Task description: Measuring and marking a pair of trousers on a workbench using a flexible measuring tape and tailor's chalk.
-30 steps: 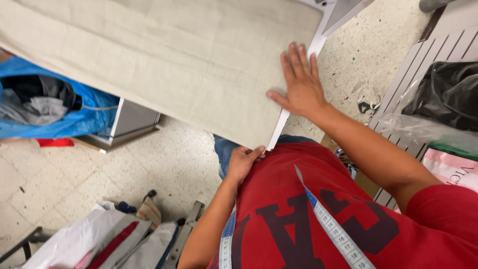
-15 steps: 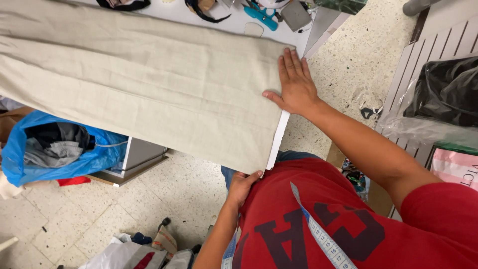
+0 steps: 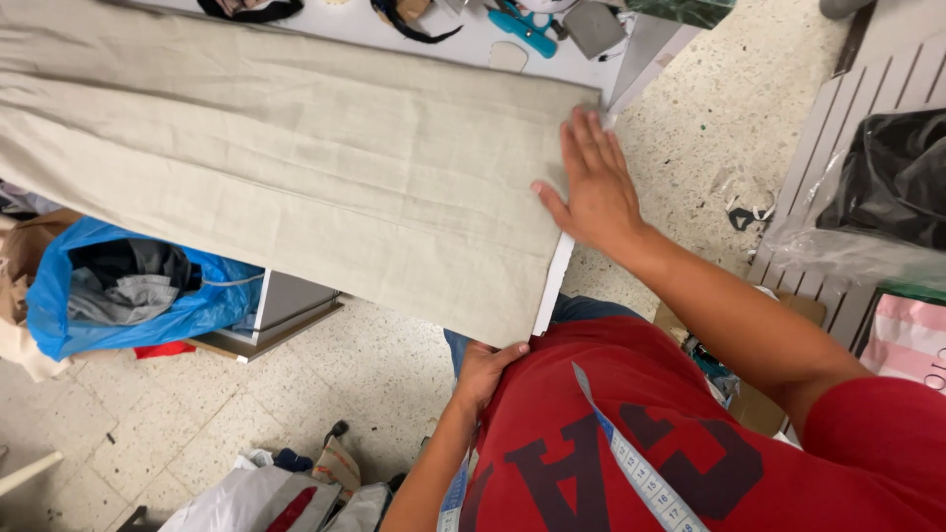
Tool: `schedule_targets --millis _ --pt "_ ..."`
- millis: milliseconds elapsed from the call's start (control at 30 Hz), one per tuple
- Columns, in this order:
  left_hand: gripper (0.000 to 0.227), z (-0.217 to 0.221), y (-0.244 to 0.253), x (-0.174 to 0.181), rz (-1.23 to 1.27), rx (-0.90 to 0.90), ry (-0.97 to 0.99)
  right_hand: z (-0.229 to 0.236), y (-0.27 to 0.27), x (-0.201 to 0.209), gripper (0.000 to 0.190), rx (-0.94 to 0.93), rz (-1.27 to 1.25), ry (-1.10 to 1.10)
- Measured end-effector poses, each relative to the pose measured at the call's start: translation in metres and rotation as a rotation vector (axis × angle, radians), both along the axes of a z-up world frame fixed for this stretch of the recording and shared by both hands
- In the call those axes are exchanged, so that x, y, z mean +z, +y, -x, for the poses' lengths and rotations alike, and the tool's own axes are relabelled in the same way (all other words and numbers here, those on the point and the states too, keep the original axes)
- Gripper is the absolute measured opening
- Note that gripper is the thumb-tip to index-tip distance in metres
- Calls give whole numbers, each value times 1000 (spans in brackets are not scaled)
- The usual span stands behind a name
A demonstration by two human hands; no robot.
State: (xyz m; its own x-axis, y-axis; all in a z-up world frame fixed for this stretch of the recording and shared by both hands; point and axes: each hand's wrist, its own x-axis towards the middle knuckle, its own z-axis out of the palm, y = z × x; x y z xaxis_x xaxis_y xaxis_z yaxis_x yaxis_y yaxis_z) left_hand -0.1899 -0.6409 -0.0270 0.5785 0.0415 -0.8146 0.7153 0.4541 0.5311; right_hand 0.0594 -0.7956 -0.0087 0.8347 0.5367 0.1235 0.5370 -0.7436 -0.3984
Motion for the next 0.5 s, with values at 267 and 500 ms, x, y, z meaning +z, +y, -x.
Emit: schedule_targets --millis 267,500 --pt "27 -3 -2 -15 -105 -174 65 18 -3 -32 105 101 295 199" --pt "21 27 -2 -41 -100 -135 -82 13 -12 -29 101 83 81 122"
